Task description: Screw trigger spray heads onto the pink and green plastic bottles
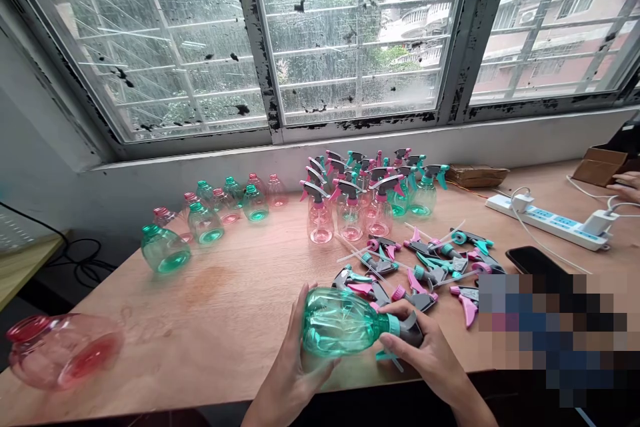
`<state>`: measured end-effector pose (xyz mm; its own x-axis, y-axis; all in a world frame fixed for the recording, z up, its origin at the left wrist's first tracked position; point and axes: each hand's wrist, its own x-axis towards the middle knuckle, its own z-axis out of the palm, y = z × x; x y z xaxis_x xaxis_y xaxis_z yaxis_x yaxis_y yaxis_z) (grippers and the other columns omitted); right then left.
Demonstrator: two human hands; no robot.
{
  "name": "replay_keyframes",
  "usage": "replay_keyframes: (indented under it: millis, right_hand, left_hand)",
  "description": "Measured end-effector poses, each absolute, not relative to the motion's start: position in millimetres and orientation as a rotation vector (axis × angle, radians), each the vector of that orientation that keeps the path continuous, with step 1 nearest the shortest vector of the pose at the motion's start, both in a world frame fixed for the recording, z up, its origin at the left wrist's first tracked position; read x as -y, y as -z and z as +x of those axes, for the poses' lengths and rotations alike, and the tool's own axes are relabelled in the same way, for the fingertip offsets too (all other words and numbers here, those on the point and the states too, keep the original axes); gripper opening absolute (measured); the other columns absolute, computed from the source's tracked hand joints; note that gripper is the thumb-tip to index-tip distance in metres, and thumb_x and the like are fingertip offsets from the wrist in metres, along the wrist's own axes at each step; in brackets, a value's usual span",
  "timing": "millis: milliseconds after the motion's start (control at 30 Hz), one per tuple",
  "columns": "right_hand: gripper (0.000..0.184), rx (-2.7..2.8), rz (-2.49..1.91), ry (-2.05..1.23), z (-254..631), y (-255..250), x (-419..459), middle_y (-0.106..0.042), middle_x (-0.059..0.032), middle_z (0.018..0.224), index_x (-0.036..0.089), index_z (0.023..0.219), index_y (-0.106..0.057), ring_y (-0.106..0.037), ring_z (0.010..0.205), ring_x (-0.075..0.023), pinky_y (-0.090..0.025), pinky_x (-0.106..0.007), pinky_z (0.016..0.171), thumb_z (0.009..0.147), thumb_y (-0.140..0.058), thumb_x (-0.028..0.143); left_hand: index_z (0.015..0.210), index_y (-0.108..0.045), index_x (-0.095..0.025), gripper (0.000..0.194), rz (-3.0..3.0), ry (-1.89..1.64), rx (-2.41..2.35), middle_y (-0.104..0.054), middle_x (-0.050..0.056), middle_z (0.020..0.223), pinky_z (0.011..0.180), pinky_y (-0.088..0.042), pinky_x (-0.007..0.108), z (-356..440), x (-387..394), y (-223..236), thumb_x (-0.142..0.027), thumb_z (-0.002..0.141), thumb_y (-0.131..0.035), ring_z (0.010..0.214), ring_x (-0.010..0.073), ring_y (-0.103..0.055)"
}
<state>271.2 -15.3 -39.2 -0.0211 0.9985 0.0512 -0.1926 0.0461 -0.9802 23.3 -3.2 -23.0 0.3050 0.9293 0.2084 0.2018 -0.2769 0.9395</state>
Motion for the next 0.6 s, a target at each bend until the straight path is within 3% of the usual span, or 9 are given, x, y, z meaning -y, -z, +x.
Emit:
replay_keyframes:
  millis: [200, 367, 600]
  right_hand:
    - [0.036, 1.167, -1.0, -1.264, 273, 38, 15, -0.054, 0.0051, 0.072, 0.02, 0.101, -0.071, -0.058, 0.06, -0.0143, -0.061, -0.026, 0.054, 0.077, -0.084, 0.044]
    - [0.035, 1.232, -1.019, -1.213, 275, 39, 15, -0.053, 0.0053, 0.07, 0.02, 0.101, -0.071, -0.056, 0.06, -0.014, -0.059, -0.025, 0.056, 0.079, -0.082, 0.044]
    - [0.036, 1.22, -1.03, -1.24, 273, 35, 16, -0.055, 0.0061, 0.064, 0.018, 0.101, -0.07, -0.052, 0.053, -0.0106, -0.051, -0.02, 0.049, 0.078, -0.083, 0.043]
  left_hand:
    - [0.16, -0.006, -0.038, 0.102, 1.655, -0.986, -1.076, -0.022, 0.005, 0.168, 0.128, -0.015, 0.053, 25, 6, 18, -0.041, 0.086, -0.076, 0.153, 0.0357, -0.024]
    - [0.16, -0.018, -0.032, 0.087, 1.662, -1.012, -1.091, -0.022, 0.007, 0.168, 0.128, -0.014, 0.05, 28, 6, 10, -0.038, 0.091, -0.071, 0.154, 0.0345, -0.02]
    - [0.159, -0.01, -0.043, 0.08, 1.564, -1.016, -1.02, -0.024, 0.003, 0.168, 0.126, -0.021, 0.052, 25, 7, 20, -0.041, 0.097, -0.061, 0.151, 0.0326, -0.03]
